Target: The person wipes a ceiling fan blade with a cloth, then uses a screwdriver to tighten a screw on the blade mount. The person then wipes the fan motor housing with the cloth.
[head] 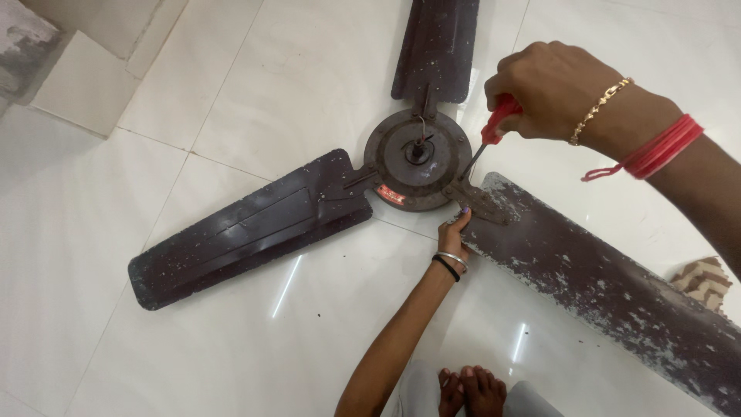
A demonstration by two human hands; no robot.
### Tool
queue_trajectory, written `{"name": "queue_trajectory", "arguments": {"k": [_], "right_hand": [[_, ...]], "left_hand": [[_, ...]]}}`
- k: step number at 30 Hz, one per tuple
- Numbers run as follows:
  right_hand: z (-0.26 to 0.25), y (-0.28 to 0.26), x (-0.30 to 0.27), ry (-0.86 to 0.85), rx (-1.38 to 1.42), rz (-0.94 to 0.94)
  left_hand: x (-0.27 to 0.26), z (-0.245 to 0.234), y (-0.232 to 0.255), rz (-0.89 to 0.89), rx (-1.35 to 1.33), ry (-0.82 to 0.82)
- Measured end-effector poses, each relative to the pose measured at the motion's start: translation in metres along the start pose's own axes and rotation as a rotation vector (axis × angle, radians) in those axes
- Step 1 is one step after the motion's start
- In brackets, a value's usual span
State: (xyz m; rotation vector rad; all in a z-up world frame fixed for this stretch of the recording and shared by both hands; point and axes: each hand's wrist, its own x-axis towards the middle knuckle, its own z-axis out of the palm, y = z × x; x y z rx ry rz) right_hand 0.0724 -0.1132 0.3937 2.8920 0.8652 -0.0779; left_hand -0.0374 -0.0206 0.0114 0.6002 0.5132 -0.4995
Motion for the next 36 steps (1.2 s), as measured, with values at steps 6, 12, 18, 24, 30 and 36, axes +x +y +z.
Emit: {"name": "queue_trajectory", "arguments": {"k": [6,12,18,24,30,36], "right_hand": [[-0.002,-0.013,0.014,-0.166,-0.184,0.212],[0.011,0.009,0.010,-0.133,0.007,0.182],[0.010,0.007,0.006,-0.125,0.023,0.211],[-0.003,-0.023,0.002,-0.179,-0.080,0.369],[0.006,0.006,0.002,-0.124,0.082,0.218],[0.009,0.007,-0.002,-0.141,0.031,0.281]], "left_hand": [[-0.005,0.001,0.000,0.005,-0.060,-0.013],[-0.009,0.005,0.003,0.006,-0.069,-0.014],[-0.001,0.003,0.002,-0.019,-0.038,0.024],[0.000,-0.001,-0.002,-0.008,-0.061,0.009],[0.005,-0.004,-0.004,0.012,-0.089,-0.035],[0.000,-0.001,-0.001,-0.017,-0.070,-0.008]]}}
